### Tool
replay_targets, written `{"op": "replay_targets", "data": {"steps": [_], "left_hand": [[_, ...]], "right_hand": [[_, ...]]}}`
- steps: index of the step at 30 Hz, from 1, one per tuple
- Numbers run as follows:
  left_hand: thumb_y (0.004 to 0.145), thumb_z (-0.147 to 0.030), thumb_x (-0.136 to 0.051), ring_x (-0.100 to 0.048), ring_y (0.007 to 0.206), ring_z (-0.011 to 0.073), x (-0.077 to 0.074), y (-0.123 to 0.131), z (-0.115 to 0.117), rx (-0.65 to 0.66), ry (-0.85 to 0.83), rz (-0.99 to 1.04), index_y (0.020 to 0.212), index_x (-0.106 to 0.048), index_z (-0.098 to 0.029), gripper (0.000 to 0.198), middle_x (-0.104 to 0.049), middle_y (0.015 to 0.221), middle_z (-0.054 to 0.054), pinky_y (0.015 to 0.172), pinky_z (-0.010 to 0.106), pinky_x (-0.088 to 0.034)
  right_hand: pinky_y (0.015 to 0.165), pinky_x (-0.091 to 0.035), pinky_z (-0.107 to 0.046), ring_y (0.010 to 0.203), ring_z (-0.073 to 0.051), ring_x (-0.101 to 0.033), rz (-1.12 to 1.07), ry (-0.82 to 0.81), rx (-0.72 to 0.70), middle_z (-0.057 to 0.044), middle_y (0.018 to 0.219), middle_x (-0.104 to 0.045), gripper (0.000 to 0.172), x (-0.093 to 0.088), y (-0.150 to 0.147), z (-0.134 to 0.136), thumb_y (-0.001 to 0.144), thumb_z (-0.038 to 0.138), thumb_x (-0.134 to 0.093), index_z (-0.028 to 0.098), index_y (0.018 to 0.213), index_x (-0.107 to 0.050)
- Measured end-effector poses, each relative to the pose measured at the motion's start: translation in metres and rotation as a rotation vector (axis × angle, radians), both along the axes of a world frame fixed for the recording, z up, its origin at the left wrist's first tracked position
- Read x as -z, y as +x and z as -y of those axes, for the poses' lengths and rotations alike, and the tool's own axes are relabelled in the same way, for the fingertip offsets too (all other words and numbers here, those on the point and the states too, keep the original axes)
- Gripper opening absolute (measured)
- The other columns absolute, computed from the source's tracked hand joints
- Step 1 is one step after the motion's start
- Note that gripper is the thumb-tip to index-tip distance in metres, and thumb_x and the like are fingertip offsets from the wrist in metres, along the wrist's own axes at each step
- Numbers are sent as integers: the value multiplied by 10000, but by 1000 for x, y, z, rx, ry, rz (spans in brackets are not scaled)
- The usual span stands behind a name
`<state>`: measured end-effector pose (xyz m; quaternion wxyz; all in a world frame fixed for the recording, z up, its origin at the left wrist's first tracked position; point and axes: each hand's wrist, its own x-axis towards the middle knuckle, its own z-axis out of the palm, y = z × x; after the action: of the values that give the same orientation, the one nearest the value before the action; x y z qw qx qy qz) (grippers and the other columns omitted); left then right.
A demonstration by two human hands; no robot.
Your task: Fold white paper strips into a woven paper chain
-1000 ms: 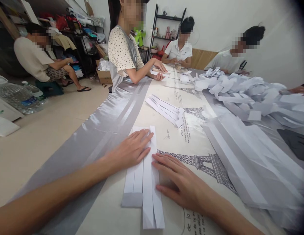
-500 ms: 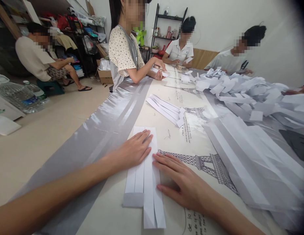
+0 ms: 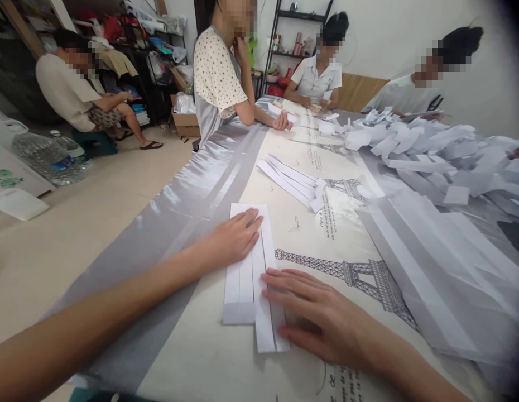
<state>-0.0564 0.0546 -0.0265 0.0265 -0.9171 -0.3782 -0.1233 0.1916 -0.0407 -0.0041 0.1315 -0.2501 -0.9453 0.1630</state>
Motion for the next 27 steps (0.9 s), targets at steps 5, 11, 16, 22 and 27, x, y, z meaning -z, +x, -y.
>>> {"op": "replay_targets", "data": {"steps": [5,11,16,22,27], "left_hand": [[1081,-261,-244,-481,1391,286,-3,-3,-3,-58,3,-22,1428,-447,-41,458,-446,1522,215,1137,415,-422],[1077,-253,-266,-461,1408,295,0,-4,-4,-53,-3,-8,1418,-459,-37,447,-443,1519,222,1155,425,-405],[1075,-258,-255,-434,1429,292,2,-4,-5,-46,-23,29,1410,-462,-48,446,-445,1518,223,1161,433,-401],[1076,-256,-240,-428,1430,285,0,-3,-4,-51,-21,21,1416,-452,-47,452,-441,1523,209,1166,417,-390],[1075,-260,-240,-443,1418,282,1,-3,-4,-57,-32,34,1417,-457,-47,457,-434,1530,209,1166,422,-392]], "right_hand": [[1121,-492,-433,1338,-246,-546,-50,77,-81,-132,1370,-637,329,-6,-11,11,1017,338,-585,133,1271,-621],[958,-569,-403,1175,-284,-588,-99,176,-37,-168,1156,-661,201,-8,-24,22,975,114,-542,68,1140,-648],[725,-566,-366,881,-229,-591,-98,84,-4,-115,956,-644,240,-6,-27,24,952,82,-502,92,1146,-644],[720,-544,-349,862,-210,-566,-234,5,75,-95,978,-657,317,4,-29,21,964,59,-471,131,1251,-584],[730,-537,-347,872,-205,-560,-261,-72,109,-88,997,-665,290,9,-29,18,972,85,-498,139,1240,-594]]}}
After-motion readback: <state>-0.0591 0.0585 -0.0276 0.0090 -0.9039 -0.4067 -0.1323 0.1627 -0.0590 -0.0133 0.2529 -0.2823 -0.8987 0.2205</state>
